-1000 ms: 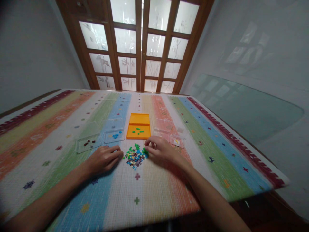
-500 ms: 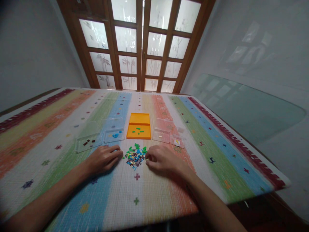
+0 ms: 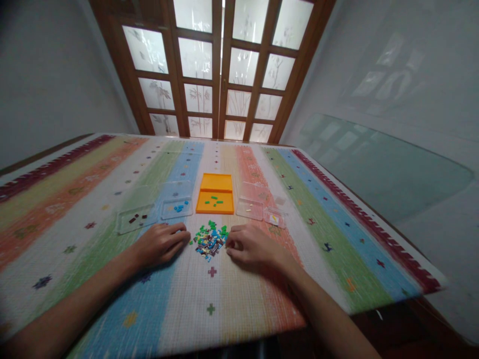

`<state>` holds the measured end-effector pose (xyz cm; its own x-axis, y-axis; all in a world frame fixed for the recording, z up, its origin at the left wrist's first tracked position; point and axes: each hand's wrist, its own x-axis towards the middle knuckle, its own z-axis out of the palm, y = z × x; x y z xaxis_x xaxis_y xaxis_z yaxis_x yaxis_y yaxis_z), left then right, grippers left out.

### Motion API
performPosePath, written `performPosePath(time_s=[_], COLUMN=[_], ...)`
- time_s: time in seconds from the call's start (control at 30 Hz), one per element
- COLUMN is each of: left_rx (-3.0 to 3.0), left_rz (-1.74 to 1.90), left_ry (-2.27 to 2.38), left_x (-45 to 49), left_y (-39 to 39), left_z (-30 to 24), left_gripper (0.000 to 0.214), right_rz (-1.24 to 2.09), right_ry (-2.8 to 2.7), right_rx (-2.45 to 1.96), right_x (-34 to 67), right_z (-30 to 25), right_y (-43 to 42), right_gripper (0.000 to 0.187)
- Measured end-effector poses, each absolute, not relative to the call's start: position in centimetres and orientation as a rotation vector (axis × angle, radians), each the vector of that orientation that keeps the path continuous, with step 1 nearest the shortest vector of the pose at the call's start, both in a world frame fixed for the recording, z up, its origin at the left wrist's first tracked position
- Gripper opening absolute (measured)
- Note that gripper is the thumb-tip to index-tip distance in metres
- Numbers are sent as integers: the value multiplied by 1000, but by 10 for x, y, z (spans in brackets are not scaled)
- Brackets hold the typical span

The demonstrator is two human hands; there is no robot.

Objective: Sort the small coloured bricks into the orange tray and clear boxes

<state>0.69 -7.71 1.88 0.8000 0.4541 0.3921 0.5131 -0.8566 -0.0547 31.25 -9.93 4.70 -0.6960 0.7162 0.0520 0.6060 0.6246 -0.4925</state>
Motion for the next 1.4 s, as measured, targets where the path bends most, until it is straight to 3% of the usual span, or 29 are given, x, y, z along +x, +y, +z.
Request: performPosePath(time_s=[0.23,0.73,1.03,1.4], left_rx=[-2835,-2852,-2853,-2860], left_rz=[-540,-533,-530,-519], left_ry=[-776,-782,-780,-775], left_x=[7,7,7,8], left_y=[-77,-77,-77,-77], left_z=[19,18,19,18], left_gripper=[27,26,24,24], right_rz=[705,626,311,454], right_ry=[-2641,-2720,-2821,-2483], right_rx=[-1078,-1043,-1170,-1257], right_x=[317,316,305,357], right_z=[47,47,44,54], right_y=[-97,-96,-103,-59], right_gripper=[24,13,6,7])
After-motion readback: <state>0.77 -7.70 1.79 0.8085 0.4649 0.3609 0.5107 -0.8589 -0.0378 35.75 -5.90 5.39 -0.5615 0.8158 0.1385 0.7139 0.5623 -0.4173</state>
